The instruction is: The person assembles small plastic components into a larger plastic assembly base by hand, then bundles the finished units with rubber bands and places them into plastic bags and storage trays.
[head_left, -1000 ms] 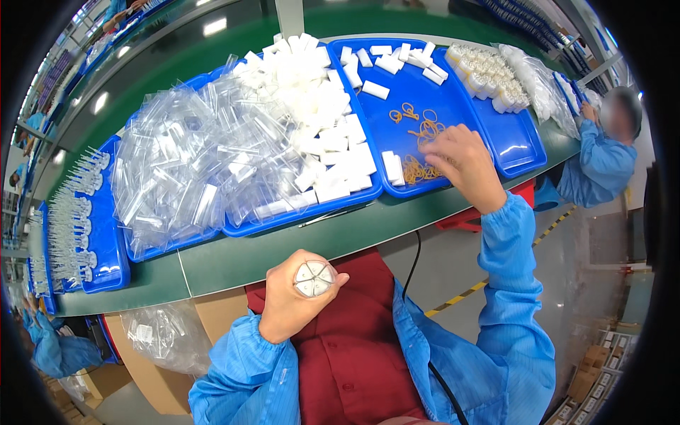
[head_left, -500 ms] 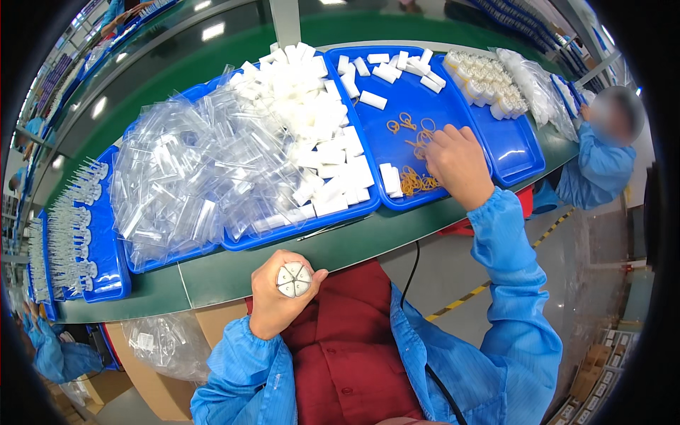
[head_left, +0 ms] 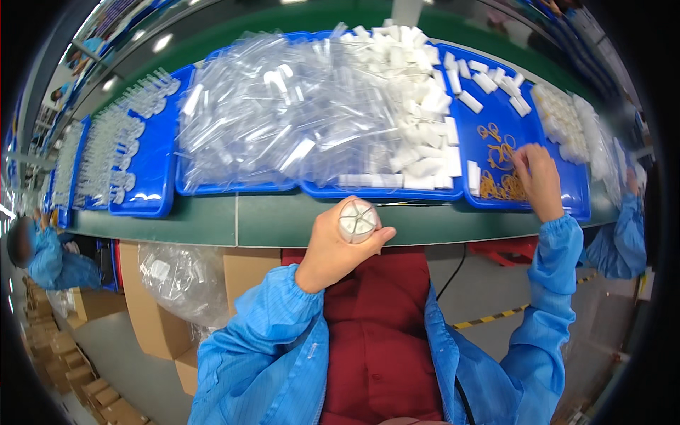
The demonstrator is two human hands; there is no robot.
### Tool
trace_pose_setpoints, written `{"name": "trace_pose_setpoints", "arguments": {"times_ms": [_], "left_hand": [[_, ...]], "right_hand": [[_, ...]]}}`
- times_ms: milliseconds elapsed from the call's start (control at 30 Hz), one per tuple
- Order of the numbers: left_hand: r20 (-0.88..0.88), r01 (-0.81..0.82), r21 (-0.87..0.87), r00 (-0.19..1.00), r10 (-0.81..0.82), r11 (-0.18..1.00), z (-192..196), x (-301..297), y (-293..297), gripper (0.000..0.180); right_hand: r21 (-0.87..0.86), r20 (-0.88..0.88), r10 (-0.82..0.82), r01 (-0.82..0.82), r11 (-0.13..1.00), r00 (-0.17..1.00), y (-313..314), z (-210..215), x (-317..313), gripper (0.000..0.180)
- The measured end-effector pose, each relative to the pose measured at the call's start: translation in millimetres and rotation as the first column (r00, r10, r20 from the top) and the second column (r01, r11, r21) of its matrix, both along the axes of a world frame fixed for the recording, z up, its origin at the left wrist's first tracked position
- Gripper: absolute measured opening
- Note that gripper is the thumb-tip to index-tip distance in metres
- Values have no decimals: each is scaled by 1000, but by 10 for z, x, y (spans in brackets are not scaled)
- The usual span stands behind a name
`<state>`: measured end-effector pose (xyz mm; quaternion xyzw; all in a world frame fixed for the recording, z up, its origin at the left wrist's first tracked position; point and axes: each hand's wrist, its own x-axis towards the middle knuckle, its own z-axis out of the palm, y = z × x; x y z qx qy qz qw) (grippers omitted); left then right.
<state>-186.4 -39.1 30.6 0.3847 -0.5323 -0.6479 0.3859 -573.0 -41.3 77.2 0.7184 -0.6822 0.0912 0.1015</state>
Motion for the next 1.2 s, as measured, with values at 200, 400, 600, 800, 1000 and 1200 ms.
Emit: {"name": "trace_pose_setpoints", "arguments": {"times_ms": [200,400,600,800,1000,1200], "left_hand": [[-112,40,152,993,-23,988,62,53,-13,18],[-296,-59,14,953,60,998,77,-65,128,19],[-310,76,342,950,36,937,213,-18,205,19],[-463,336,510,883,-78,792,242,20,241,21],[-42,340,-192,934,-354,921,45,-4,279,35],[-144,145,132,982,-125,981,275,253,265,24]], "right_hand": [[-265,829,52,309,913,556,-20,300,195,17],[-58,973,78,-97,994,217,369,151,1565,12],[-36,977,-24,-274,961,-211,557,0,2048,30],[-285,958,284,-172,943,-30,486,-221,2183,69],[-64,579,615,-722,689,535,322,108,2068,74],[-190,522,610,-616,764,596,597,-169,1612,47]]}}
